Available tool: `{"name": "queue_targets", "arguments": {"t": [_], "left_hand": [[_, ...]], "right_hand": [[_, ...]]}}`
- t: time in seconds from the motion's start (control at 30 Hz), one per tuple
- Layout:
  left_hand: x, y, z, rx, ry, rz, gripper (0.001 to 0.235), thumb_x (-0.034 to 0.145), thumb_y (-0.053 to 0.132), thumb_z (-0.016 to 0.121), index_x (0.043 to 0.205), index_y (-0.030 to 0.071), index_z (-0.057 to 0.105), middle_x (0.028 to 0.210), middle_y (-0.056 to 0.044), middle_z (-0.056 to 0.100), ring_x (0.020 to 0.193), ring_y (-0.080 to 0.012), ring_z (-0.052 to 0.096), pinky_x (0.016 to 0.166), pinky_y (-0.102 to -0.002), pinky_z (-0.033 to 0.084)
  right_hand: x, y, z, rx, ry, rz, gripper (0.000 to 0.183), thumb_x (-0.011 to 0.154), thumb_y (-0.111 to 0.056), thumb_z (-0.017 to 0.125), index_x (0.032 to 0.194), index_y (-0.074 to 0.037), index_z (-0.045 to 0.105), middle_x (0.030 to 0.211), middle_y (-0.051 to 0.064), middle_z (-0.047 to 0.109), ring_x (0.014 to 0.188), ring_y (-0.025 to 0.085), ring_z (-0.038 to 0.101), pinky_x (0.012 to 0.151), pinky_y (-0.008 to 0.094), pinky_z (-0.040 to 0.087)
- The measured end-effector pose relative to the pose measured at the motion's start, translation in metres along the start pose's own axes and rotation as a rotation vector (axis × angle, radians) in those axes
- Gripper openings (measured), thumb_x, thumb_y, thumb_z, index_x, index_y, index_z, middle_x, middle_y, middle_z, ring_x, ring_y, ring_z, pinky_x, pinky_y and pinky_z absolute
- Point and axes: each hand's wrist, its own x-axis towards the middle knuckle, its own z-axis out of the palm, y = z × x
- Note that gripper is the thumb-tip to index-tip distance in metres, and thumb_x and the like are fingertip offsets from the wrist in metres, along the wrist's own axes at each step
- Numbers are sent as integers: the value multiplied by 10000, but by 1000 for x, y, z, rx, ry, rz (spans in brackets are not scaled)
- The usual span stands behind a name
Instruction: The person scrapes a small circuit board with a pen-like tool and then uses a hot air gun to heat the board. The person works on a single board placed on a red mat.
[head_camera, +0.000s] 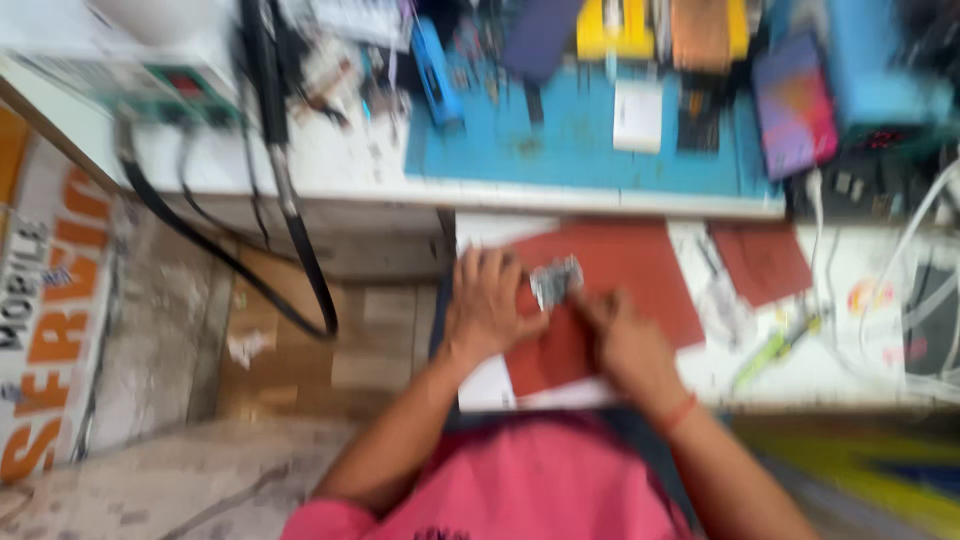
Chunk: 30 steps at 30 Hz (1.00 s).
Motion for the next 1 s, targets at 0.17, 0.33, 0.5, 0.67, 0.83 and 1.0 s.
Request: {"name": "queue_targets", "arguments": {"t": [0.17, 0.33, 0.5, 0.67, 0.83, 1.0], "left_hand": [[-3, 6, -9, -68, 28, -3, 505, 661, 409, 838, 986, 66, 660, 1183, -137, 562, 1199, -397, 472, 1151, -595, 286], [0, 1, -13, -88, -29, -14, 488, 684, 389, 833, 1003, 62, 663, 1158, -118, 566, 1198, -347, 492, 1184, -592, 274], [0, 3, -9, -89, -13, -27, 493, 665, 391, 838, 989, 63, 663, 1160, -121, 568, 1199, -358, 487, 1165, -602, 263], [-1, 5, -8, -85, -10, -14, 513, 677, 401, 841, 1014, 59, 659, 1179, -128, 558, 1204, -361, 481, 1178, -595, 271], [1, 0, -9, -77, -29, -13, 502, 678, 406, 843, 1000, 69, 656, 1170, -118, 563, 1209, -356, 488, 1178, -611, 264], [-3, -2, -5, -81, -25, -22, 490, 696, 394, 839, 1022, 78, 655, 1190, -106, 561, 1229, -343, 489, 1194, -600, 273]], "right_hand": [[0, -2, -1, 189, 55, 130, 549, 950, -105, 498, 1476, -263, 509, 1108, 145, 647, 850, 383, 706, 727, 483, 579], [2, 0, 8, 175, -69, 32, 614, 885, -87, 520, 1470, -272, 536, 1125, 154, 646, 856, 396, 700, 742, 493, 576], [-1, 2, 6, 156, -84, 43, 662, 855, -41, 508, 1477, -266, 533, 1168, 170, 636, 831, 409, 694, 733, 498, 573], [-3, -1, 1, 98, 5, 126, 582, 941, -66, 500, 1489, -263, 518, 1105, 165, 641, 806, 399, 694, 719, 501, 575], [2, -3, 3, 132, 11, 70, 537, 942, -75, 526, 1444, -260, 577, 1098, 159, 650, 791, 403, 693, 701, 494, 575], [1, 5, 9, 113, -58, -49, 613, 871, -37, 543, 1450, -234, 580, 1108, 171, 640, 799, 409, 685, 705, 495, 572]]}}
